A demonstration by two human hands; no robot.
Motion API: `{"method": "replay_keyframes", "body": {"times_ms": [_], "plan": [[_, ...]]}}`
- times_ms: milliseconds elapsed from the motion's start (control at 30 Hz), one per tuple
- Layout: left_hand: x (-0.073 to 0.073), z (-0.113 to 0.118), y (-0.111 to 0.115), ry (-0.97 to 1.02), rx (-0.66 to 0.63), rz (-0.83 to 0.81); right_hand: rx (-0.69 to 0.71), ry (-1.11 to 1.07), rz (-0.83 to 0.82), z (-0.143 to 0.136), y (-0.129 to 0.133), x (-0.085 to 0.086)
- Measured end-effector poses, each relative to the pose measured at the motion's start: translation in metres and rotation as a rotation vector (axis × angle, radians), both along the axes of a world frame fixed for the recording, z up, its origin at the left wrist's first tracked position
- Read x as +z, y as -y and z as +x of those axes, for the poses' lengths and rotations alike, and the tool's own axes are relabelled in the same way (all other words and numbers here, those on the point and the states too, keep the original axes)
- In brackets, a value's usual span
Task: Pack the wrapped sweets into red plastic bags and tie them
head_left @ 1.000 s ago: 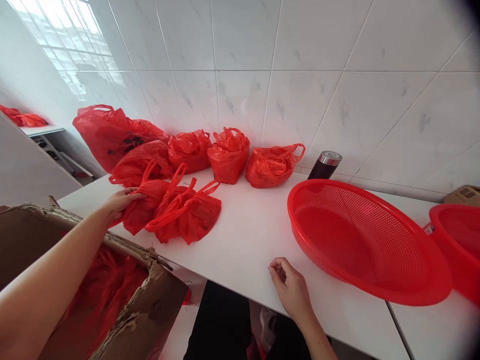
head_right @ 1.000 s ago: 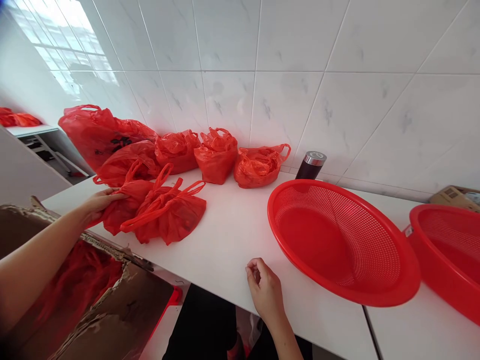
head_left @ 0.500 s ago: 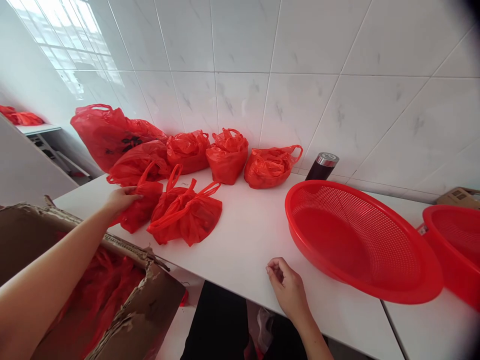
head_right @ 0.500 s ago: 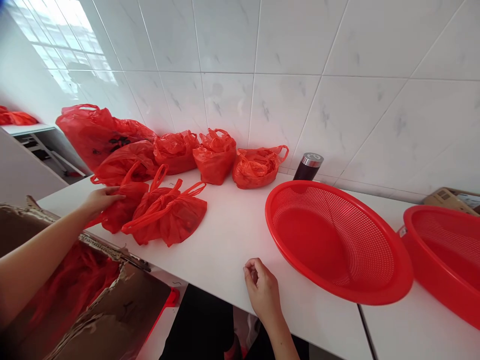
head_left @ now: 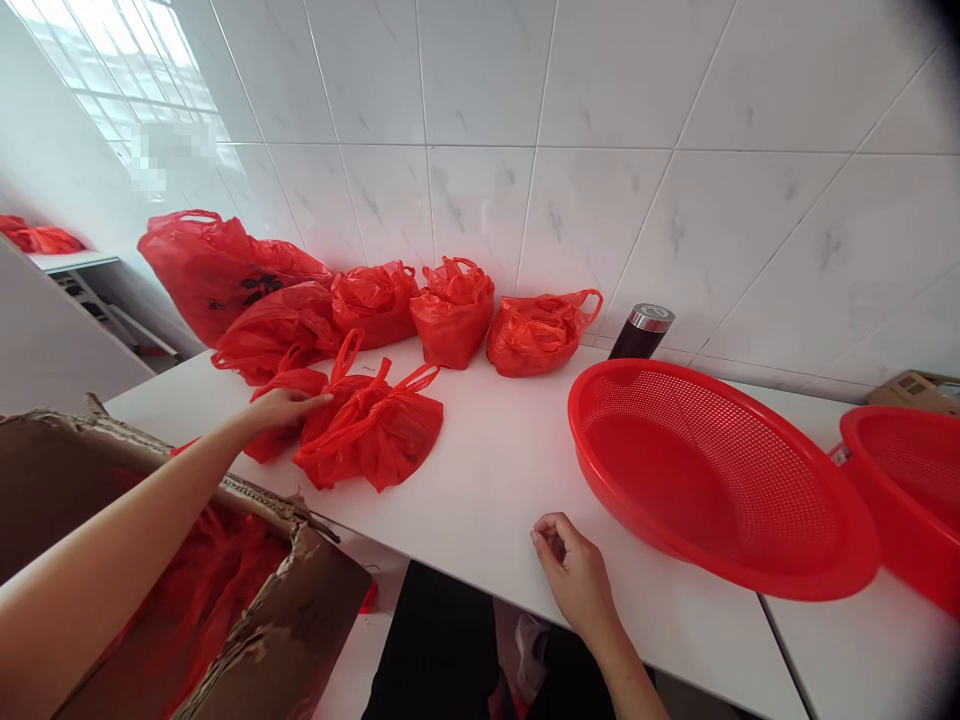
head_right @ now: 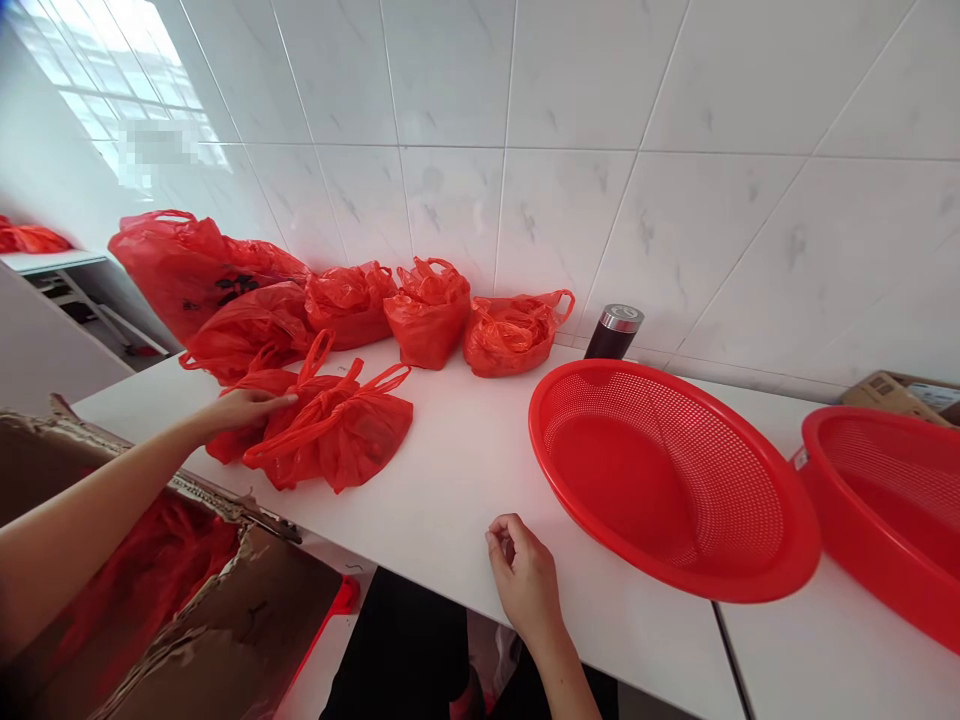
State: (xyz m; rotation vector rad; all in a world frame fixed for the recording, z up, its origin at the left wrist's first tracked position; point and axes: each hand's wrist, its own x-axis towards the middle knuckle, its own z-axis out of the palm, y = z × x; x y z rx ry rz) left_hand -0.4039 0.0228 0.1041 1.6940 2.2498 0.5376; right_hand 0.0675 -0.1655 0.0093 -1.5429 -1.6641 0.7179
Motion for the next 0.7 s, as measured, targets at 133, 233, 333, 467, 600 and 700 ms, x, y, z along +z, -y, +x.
{"method": "replay_keyframes", "body": {"times_ms": [133,233,333,467,600,700], "plan": [[0.008,0.011,0.002,0.021,-0.017,-0.088,-0.002,-0.008,0.008,0.0,0.0,0.001],[0.023,0.006,0.001,-0.023,0.03,-0.067,0.004,-0.008,0.003,-0.001,0.0,0.001],[0.034,0.0,0.0,-0.134,0.09,-0.019,0.008,-0.012,-0.006,-0.001,0.0,0.002],[0.037,0.01,0.003,-0.234,0.106,0.103,0.013,-0.033,-0.023,-0.001,0.0,0.001],[0.03,0.042,0.009,-0.198,-0.041,0.036,0.013,-0.037,-0.03,0.0,0.001,0.0],[0.019,0.063,0.012,-0.13,-0.163,-0.072,0.01,-0.042,-0.028,0.0,0.001,-0.001]]}}
